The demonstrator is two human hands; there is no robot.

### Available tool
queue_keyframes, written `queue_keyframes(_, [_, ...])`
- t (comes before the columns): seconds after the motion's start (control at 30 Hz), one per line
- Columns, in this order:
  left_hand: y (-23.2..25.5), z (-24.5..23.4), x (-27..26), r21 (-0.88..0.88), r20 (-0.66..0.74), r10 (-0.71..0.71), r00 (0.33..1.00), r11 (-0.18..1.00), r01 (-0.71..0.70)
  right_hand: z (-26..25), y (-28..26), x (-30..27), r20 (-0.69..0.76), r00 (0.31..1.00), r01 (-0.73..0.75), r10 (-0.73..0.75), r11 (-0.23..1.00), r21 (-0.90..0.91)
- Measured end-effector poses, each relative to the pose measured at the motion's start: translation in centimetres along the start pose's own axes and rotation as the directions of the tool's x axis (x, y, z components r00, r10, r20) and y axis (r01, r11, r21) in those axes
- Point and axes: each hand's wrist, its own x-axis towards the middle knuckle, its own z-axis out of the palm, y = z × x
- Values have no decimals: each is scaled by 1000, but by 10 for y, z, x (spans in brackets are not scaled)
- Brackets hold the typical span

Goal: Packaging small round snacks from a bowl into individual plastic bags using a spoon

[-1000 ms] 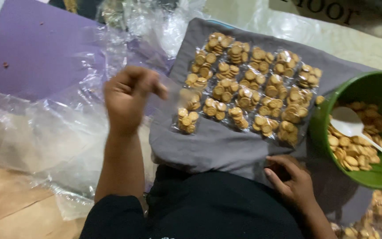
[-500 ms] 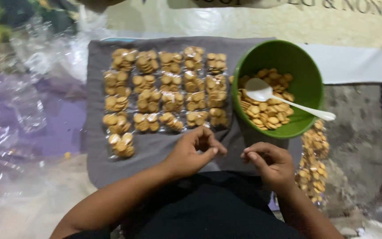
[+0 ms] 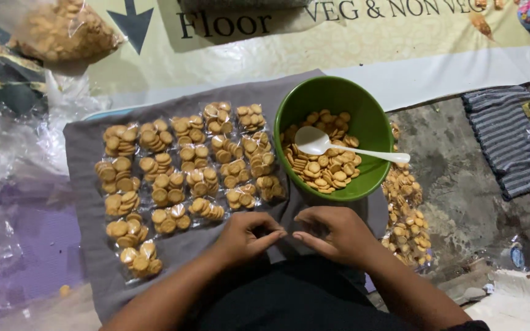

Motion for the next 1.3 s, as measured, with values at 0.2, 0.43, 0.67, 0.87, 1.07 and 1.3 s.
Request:
queue_keyframes(0.2, [12, -9, 1, 45, 13, 42, 999, 998, -42, 2, 7, 7, 123, 984, -125, 131, 990, -62])
queue_keyframes(0.43, [18, -15, -2, 190, 67, 59, 996, 979, -71, 9, 17, 6, 95, 974, -204, 206, 978, -34])
queue_keyframes(0.67, [28, -18, -5, 95, 75, 0, 997, 995, -7, 27, 24, 6, -1, 999, -39, 39, 999, 0])
queue_keyframes(0.87, [5, -14, -5, -12, 21, 27, 999, 1000, -27, 36, 31, 1, 17, 976, -218, 217, 972, 87])
queue_keyframes(1.07, [14, -15, -5, -107, -119, 11, 993, 994, -24, 20, 5, 4, -60, 975, -192, 212, 952, 237])
queue_keyframes(1.3, [25, -17, -4, -84, -143, 17, 990, 996, -29, 21, -13, 9, -79, 986, -125, 146, 967, 222])
